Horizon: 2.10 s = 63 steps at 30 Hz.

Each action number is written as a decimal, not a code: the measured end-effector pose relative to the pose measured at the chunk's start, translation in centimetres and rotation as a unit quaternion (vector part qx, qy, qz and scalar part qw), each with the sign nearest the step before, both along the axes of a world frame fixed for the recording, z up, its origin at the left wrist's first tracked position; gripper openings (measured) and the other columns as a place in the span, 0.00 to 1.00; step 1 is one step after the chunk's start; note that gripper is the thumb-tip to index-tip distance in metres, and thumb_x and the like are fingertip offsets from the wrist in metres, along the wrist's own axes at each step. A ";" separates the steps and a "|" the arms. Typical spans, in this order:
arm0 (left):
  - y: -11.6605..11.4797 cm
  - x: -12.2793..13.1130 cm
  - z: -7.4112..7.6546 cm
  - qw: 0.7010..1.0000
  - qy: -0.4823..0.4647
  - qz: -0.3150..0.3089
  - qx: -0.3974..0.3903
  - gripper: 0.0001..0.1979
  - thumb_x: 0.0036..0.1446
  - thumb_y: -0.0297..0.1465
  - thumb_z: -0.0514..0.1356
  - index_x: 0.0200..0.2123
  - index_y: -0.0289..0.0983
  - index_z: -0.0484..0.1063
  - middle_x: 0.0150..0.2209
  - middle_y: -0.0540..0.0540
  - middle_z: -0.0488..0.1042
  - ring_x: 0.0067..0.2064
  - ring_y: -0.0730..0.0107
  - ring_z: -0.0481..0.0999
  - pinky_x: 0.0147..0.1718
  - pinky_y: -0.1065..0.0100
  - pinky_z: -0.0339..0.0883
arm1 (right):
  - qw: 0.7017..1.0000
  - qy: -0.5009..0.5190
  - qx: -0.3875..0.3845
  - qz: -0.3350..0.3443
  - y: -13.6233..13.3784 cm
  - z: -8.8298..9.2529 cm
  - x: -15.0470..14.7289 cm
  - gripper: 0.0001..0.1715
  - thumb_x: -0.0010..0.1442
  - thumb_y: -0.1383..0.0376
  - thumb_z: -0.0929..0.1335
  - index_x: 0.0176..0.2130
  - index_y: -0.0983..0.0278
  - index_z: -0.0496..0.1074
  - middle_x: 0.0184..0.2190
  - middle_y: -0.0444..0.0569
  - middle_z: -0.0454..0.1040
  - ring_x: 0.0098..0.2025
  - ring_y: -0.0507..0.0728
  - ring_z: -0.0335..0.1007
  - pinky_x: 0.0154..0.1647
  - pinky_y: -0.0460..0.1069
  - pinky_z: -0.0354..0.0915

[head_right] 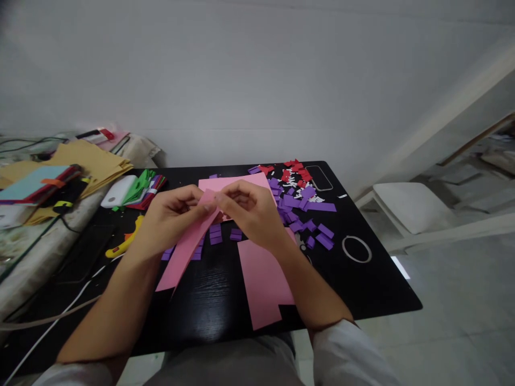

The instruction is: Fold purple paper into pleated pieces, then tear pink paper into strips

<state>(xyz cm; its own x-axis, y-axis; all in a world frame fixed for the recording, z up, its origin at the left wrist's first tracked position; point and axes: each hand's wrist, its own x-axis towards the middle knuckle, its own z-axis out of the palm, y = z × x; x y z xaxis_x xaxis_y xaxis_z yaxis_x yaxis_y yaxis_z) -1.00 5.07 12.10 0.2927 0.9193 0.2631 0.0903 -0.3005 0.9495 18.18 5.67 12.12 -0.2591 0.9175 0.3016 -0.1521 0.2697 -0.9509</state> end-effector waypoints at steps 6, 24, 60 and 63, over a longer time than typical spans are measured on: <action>-0.1 0.1 0.1 0.999 0.031 -0.009 -0.026 0.11 0.63 0.38 0.68 0.34 0.36 0.78 0.31 0.47 0.83 0.30 0.72 0.80 0.28 0.74 0.70 | 0.999 -0.019 0.024 -0.040 0.1 -0.3 -0.1 0.16 0.59 0.54 0.78 0.32 0.62 0.78 0.24 0.42 0.75 0.26 0.51 0.71 0.29 0.48 0.72; 2.3 -5.2 1.3 0.961 -0.181 0.207 0.028 0.08 0.51 0.32 0.76 0.29 0.39 0.80 0.24 0.51 0.78 0.23 0.75 0.76 0.24 0.73 0.75 | 0.989 -0.006 0.016 -0.150 2.0 0.1 3.8 0.13 0.63 0.56 0.76 0.32 0.61 0.76 0.25 0.43 0.76 0.28 0.53 0.75 0.35 0.50 0.75; 0.3 0.0 -0.2 0.986 -0.098 0.133 0.005 0.14 0.49 0.33 0.78 0.38 0.36 0.82 0.27 0.50 0.81 0.24 0.72 0.80 0.25 0.72 0.77 | 0.997 -0.027 -0.069 0.039 0.2 -1.3 -0.7 0.25 0.55 0.49 0.80 0.27 0.62 0.70 0.26 0.42 0.75 0.34 0.56 0.81 0.39 0.52 0.80; 0.4 -0.1 -0.4 0.987 -0.097 0.124 0.014 0.14 0.51 0.33 0.77 0.39 0.37 0.82 0.26 0.51 0.81 0.25 0.73 0.81 0.26 0.72 0.77 | 0.996 -0.038 -0.066 0.036 0.3 -1.3 -0.6 0.26 0.55 0.49 0.80 0.26 0.62 0.69 0.24 0.41 0.72 0.33 0.55 0.79 0.38 0.52 0.78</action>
<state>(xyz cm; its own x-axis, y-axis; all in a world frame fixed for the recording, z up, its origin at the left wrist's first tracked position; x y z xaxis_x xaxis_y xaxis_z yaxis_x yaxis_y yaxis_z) -1.13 5.48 11.69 0.0007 0.9482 0.3177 -0.0176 -0.3177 0.9480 17.60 5.93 10.87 -0.3437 0.9260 0.1564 -0.0920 0.1326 -0.9869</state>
